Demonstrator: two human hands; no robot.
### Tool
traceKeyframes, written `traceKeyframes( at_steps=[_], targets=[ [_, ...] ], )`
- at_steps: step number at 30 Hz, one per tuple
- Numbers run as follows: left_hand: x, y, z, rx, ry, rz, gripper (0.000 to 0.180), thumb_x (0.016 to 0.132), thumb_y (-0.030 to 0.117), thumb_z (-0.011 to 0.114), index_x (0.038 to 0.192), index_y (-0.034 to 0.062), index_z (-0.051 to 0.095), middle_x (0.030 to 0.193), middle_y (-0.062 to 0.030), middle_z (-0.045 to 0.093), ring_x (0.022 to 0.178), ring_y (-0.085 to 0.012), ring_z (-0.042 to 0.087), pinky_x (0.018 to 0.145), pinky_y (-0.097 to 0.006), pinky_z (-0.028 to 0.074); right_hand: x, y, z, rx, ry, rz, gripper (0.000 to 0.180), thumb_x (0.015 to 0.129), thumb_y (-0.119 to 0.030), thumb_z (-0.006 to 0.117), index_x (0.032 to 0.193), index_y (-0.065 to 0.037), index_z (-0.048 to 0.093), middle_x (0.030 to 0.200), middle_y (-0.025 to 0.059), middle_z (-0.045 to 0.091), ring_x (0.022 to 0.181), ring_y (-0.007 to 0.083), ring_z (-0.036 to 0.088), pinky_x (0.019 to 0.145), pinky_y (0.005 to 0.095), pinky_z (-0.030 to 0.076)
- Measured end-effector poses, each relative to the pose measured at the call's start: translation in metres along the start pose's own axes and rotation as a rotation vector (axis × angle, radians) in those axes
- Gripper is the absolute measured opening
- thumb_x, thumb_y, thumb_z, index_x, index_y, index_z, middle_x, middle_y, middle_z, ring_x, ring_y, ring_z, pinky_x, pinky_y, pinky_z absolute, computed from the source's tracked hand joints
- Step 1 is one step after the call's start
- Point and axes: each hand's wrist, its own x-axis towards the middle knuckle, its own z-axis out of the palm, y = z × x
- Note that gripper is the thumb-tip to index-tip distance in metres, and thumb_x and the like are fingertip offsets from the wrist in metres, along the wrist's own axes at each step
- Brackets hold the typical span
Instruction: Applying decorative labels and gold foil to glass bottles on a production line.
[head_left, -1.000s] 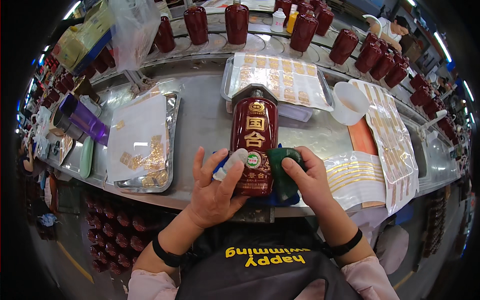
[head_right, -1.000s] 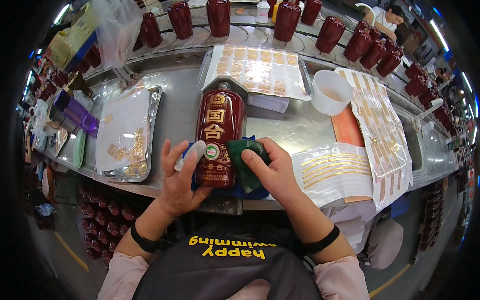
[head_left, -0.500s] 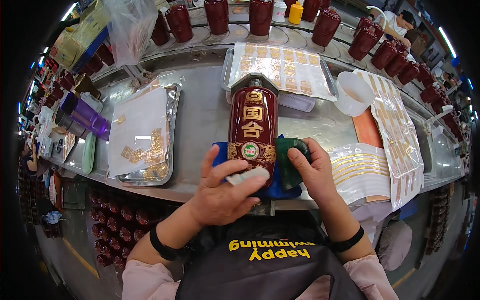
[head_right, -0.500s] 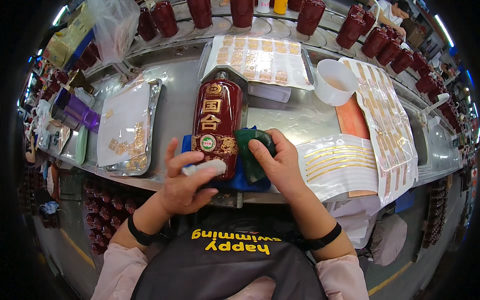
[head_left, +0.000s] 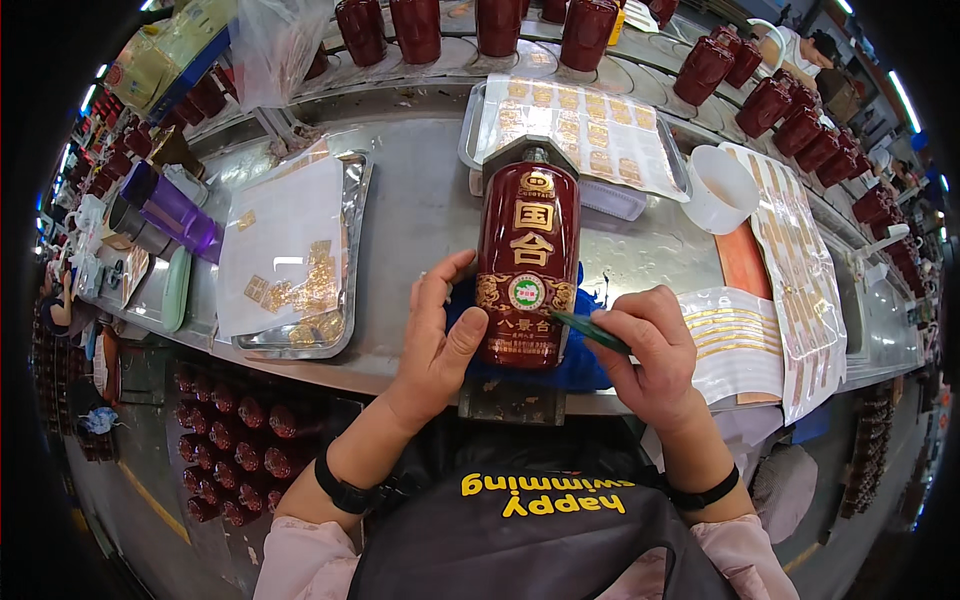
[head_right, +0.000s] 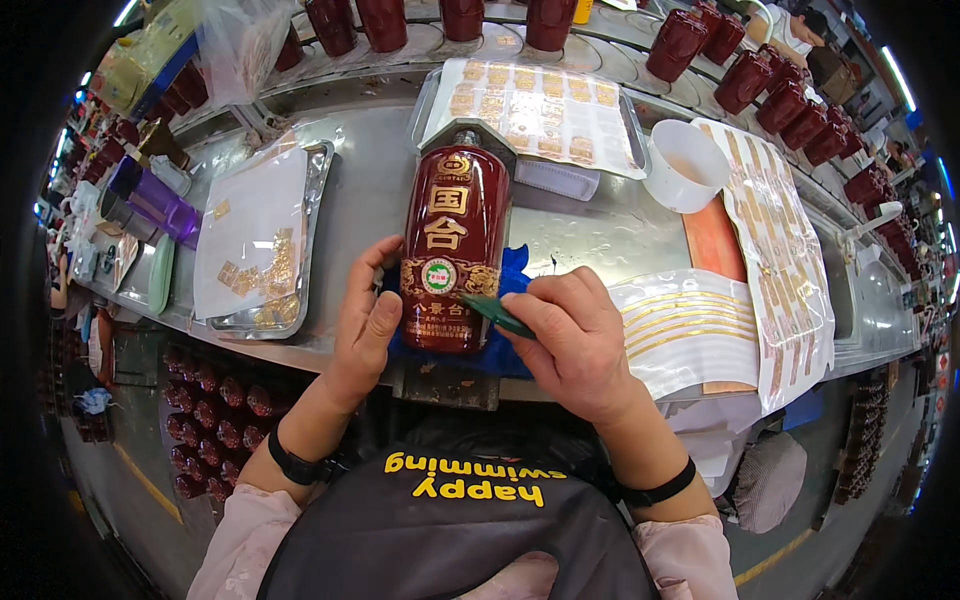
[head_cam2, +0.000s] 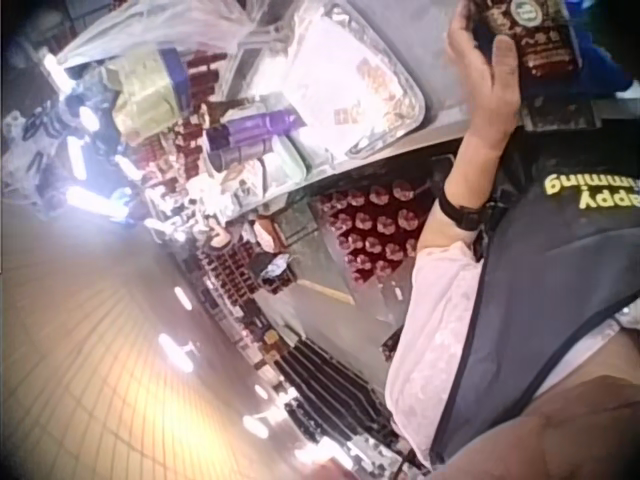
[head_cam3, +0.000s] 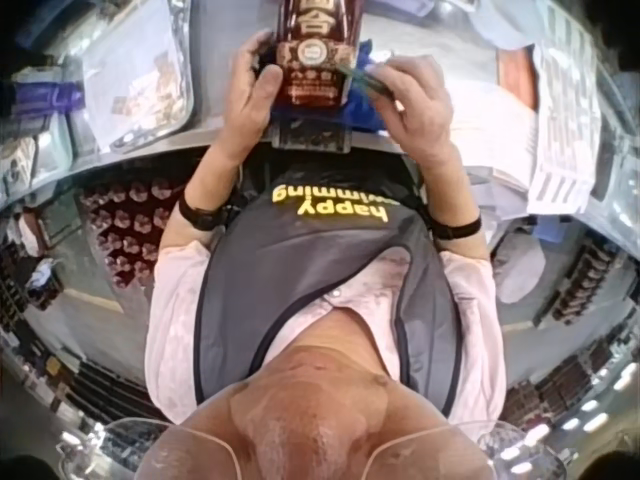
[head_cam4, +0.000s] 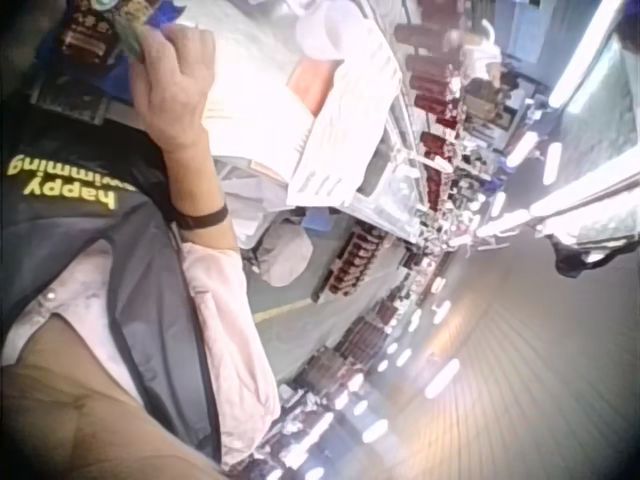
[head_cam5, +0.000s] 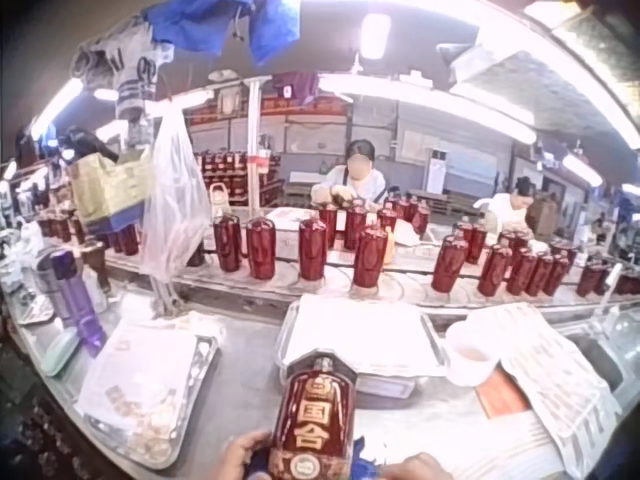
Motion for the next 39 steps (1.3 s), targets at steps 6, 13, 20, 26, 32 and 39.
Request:
traceKeyframes(
  at_steps=[6,13,20,26,32,39],
  targets=[
    [0.002,-0.004,0.0,-0.052,-0.031,-0.038,0.064,0.096,0.041,0.055,0.139,-0.0034,0.037,0.13,-0.0186,0.046,0.124,-0.028,0.042,0.108,-0.038,0.028,-0.007,-0.001,-0.005,-0.028,-0.041,0.212,0.048,0.073,0.005,0.07,0.119,0.002,0.055,0.109,0.0189,0.063,0.083,0.0339,0.059,0.071,0.0421,0.049],
    [0.004,0.0,0.001,-0.05,-0.059,-0.053,0.072,0.093,0.045,0.059,0.14,-0.0029,0.034,0.133,-0.0199,0.042,0.128,-0.0291,0.04,0.11,-0.039,0.027,-0.014,-0.01,0.01,-0.093,-0.254,0.099,0.069,0.069,0.005,0.063,0.134,-0.017,0.056,0.141,0.0271,0.042,0.111,0.0406,0.052,0.096,0.0442,0.045],
    [0.005,0.001,-0.001,-0.077,-0.074,-0.082,0.071,0.094,0.044,0.058,0.141,-0.0023,0.033,0.134,-0.02,0.043,0.128,-0.0285,0.04,0.11,-0.038,0.027,-0.015,-0.009,0.007,-0.043,-0.248,0.077,0.066,0.067,0.005,0.063,0.129,-0.016,0.06,0.14,0.0256,0.043,0.111,0.0397,0.052,0.096,0.0441,0.045],
    [0.006,0.002,-0.001,-0.024,-0.08,-0.044,0.077,0.09,0.05,0.061,0.141,-0.0021,0.033,0.135,-0.0202,0.043,0.129,-0.0293,0.039,0.11,-0.039,0.026,-0.016,-0.013,0.01,-0.061,-0.24,0.115,0.063,0.067,0.006,0.062,0.126,-0.016,0.062,0.14,0.0242,0.044,0.112,0.0391,0.051,0.095,0.0439,0.045],
    [0.006,0.0,-0.003,-0.054,-0.087,-0.074,0.079,0.089,0.051,0.062,0.141,-0.0025,0.033,0.135,-0.0202,0.043,0.129,-0.0302,0.039,0.11,-0.04,0.026,-0.015,-0.012,0.007,-0.067,-0.242,0.083,0.06,0.067,0.006,0.062,0.123,-0.016,0.065,0.14,0.0241,0.045,0.112,0.0391,0.051,0.096,0.0437,0.045],
    [0.006,-0.001,-0.003,-0.095,-0.113,-0.088,0.081,0.09,0.049,0.061,0.143,-0.0033,0.029,0.138,-0.0185,0.04,0.131,-0.0268,0.037,0.111,-0.037,0.025,-0.013,-0.018,0.009,-0.094,-0.235,0.118,0.053,0.073,0.005,0.063,0.121,-0.018,0.067,0.136,0.0253,0.048,0.113,0.0407,0.051,0.097,0.0442,0.044]
  ],
)
